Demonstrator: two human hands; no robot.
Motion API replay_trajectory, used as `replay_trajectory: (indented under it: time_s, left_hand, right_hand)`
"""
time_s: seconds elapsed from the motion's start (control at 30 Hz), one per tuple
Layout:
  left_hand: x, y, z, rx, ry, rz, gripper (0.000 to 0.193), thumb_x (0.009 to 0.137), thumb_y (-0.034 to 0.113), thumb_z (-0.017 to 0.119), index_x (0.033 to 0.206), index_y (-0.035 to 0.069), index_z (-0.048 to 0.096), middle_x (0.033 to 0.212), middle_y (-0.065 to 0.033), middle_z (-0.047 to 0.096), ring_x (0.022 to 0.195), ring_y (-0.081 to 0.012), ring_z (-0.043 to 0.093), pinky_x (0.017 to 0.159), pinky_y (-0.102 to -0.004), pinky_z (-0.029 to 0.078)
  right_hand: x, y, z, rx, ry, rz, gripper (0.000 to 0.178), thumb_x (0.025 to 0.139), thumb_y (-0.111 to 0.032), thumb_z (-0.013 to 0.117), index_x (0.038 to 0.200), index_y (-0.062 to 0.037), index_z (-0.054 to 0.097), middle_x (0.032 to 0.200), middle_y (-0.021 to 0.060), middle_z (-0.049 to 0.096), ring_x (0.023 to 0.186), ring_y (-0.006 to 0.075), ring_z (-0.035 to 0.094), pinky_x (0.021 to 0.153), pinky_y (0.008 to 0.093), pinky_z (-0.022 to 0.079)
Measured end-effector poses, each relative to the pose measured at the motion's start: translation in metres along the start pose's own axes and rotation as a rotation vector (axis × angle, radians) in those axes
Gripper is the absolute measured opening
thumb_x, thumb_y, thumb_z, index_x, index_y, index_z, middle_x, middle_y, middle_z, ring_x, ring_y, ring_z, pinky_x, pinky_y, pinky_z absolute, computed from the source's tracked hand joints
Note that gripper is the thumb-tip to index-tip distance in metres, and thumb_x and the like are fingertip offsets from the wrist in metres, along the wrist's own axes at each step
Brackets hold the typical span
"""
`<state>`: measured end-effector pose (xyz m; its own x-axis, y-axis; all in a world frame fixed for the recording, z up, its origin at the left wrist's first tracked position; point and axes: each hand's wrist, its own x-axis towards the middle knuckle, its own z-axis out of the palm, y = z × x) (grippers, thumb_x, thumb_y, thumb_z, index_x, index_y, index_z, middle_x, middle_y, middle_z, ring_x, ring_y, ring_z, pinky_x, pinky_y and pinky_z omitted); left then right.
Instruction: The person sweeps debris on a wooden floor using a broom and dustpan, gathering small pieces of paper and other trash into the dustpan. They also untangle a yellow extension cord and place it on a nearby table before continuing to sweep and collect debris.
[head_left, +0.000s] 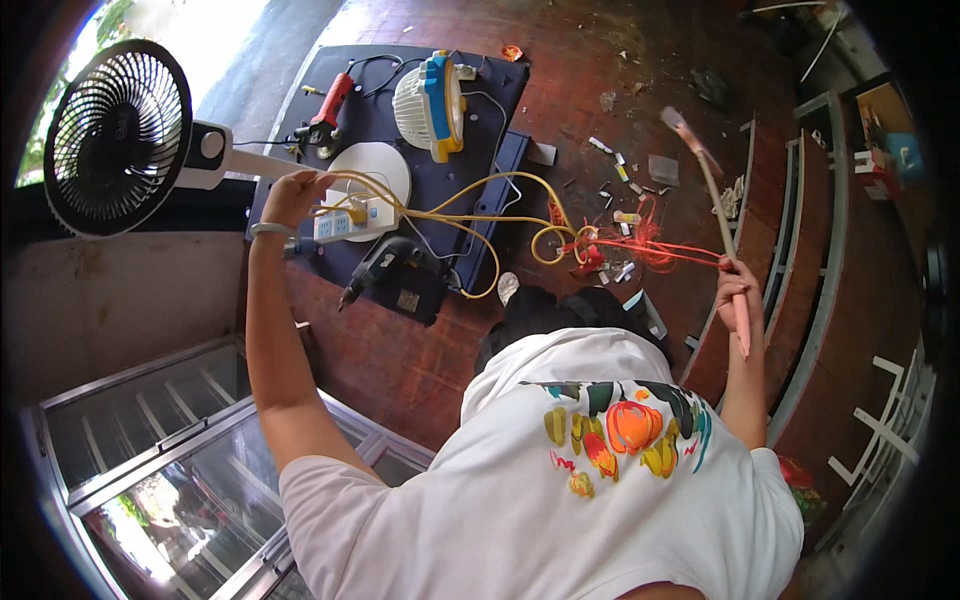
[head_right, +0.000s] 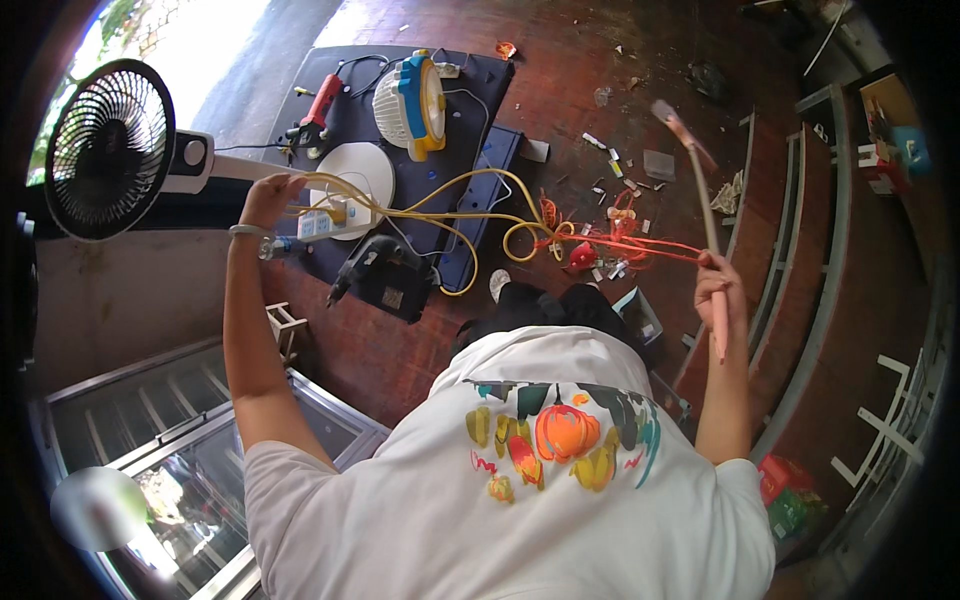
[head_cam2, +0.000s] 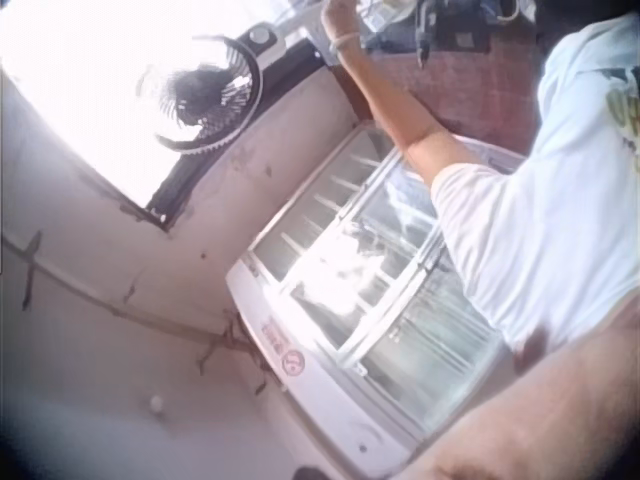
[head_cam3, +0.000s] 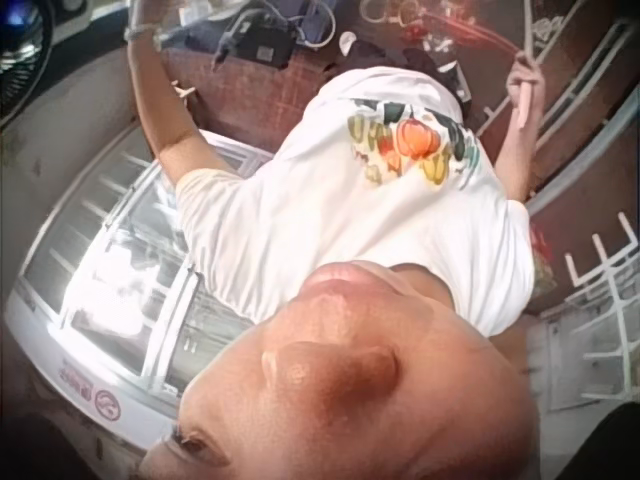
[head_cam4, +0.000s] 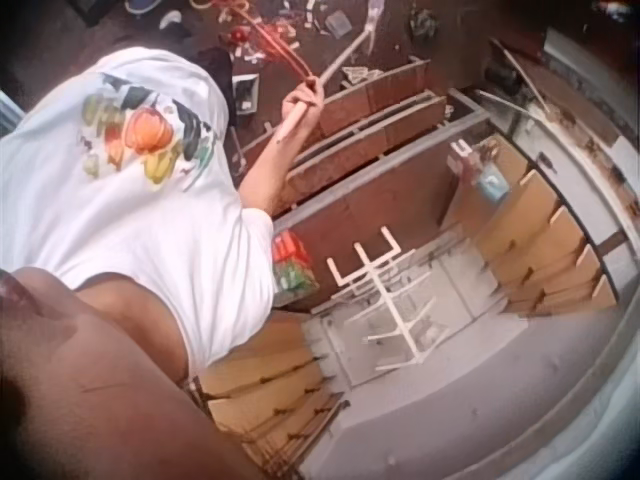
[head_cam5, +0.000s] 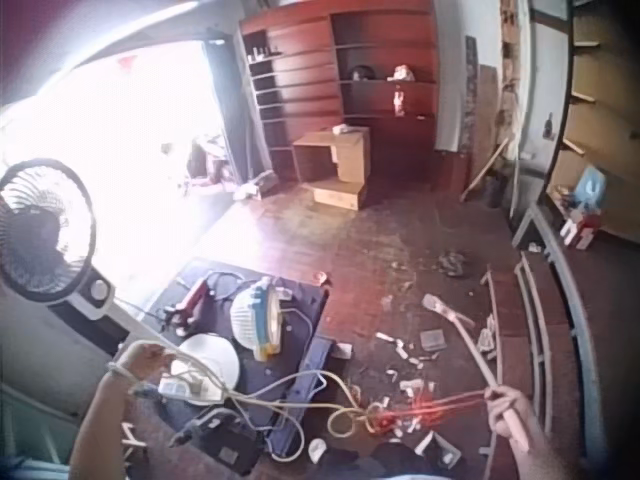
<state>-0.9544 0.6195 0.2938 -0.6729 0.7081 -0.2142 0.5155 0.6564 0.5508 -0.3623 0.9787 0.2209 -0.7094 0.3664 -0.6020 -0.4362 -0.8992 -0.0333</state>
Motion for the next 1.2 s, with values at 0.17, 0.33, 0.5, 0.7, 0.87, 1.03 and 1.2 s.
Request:
replay_trajectory:
  time_s: [0.17, 0.33, 0.5, 0.7, 0.87, 1.03, 1.2]
  left_hand:
    - [0.028, -0.052, 0.034, 0.303, 0.009, 0.092, 0.034, 0.081, 0.037, 0.057, 0.073, 0.004, 0.061, 0.063, -0.0109, 0.059, 0.058, -0.0246, 0.057, 0.057, -0.0352, 0.044]
    - [0.034, -0.144, 0.052, 0.833, 0.050, 0.286, 0.035, 0.085, 0.039, 0.048, 0.069, 0.010, 0.060, 0.067, -0.0111, 0.060, 0.066, -0.0297, 0.058, 0.060, -0.0385, 0.045]
    - [0.017, -0.117, 0.075, 0.502, 0.081, 0.118, 0.024, 0.081, 0.033, 0.055, 0.086, 0.010, 0.060, 0.079, -0.0082, 0.061, 0.076, -0.0261, 0.058, 0.071, -0.0391, 0.042]
    - [-0.028, -0.046, 0.124, 0.548, 0.522, 0.212, 0.067, 0.069, 0.021, 0.060, 0.129, 0.007, 0.033, 0.120, -0.0172, 0.042, 0.116, -0.0340, 0.037, 0.100, -0.0478, 0.025]
    - [-0.052, 0.061, 0.217, 0.287, 0.421, 0.551, 0.044, 0.069, 0.013, 0.057, 0.112, 0.010, 0.049, 0.117, -0.0104, 0.047, 0.112, -0.0287, 0.043, 0.098, -0.0429, 0.029]
    - [-0.040, 0.127, 0.316, 0.025, 0.024, 0.764, 0.026, 0.076, 0.021, 0.055, 0.101, 0.013, 0.059, 0.107, -0.0051, 0.057, 0.106, -0.0209, 0.051, 0.097, -0.0408, 0.031]
    - [-0.016, 0.140, 0.346, 0.378, -0.303, 0.756, 0.024, 0.080, 0.032, 0.052, 0.095, 0.016, 0.061, 0.093, -0.0037, 0.062, 0.093, -0.0191, 0.058, 0.102, -0.0414, 0.023]
  right_hand:
    - [0.010, 0.051, 0.018, 0.068, 0.014, 0.106, 0.023, 0.091, -0.010, 0.039, 0.091, 0.0103, 0.048, 0.056, 0.0022, 0.048, 0.043, 0.0035, 0.045, 0.041, 0.0166, 0.045]
    - [0.024, 0.093, 0.035, 0.029, 0.087, 0.179, 0.024, 0.091, -0.013, 0.041, 0.087, 0.0086, 0.052, 0.051, -0.0019, 0.044, 0.040, 0.0012, 0.043, 0.039, 0.0135, 0.043]
    - [0.034, 0.111, 0.038, -0.057, 0.118, 0.112, 0.018, 0.088, -0.009, 0.046, 0.088, 0.0083, 0.051, 0.064, 0.0026, 0.053, 0.043, 0.0001, 0.043, 0.038, 0.0114, 0.041]
    - [0.038, 0.125, 0.057, 0.006, 0.134, 0.109, 0.023, 0.091, -0.012, 0.041, 0.087, 0.0082, 0.051, 0.057, -0.0011, 0.047, 0.043, 0.0004, 0.044, 0.039, 0.0128, 0.041]
    - [0.030, 0.129, 0.062, -0.010, 0.090, 0.080, 0.020, 0.089, -0.010, 0.044, 0.089, 0.0094, 0.050, 0.068, 0.0033, 0.054, 0.045, 0.0004, 0.045, 0.039, 0.0122, 0.043]
    - [0.018, 0.126, 0.083, 0.018, 0.034, 0.092, 0.020, 0.089, -0.010, 0.044, 0.090, 0.0086, 0.051, 0.068, 0.0033, 0.054, 0.045, 0.0006, 0.045, 0.039, 0.0129, 0.043]
    - [0.003, 0.116, 0.086, 0.002, 0.030, 0.070, 0.018, 0.089, -0.009, 0.044, 0.096, 0.0072, 0.048, 0.078, 0.0083, 0.056, 0.045, 0.0007, 0.045, 0.038, 0.0125, 0.043]
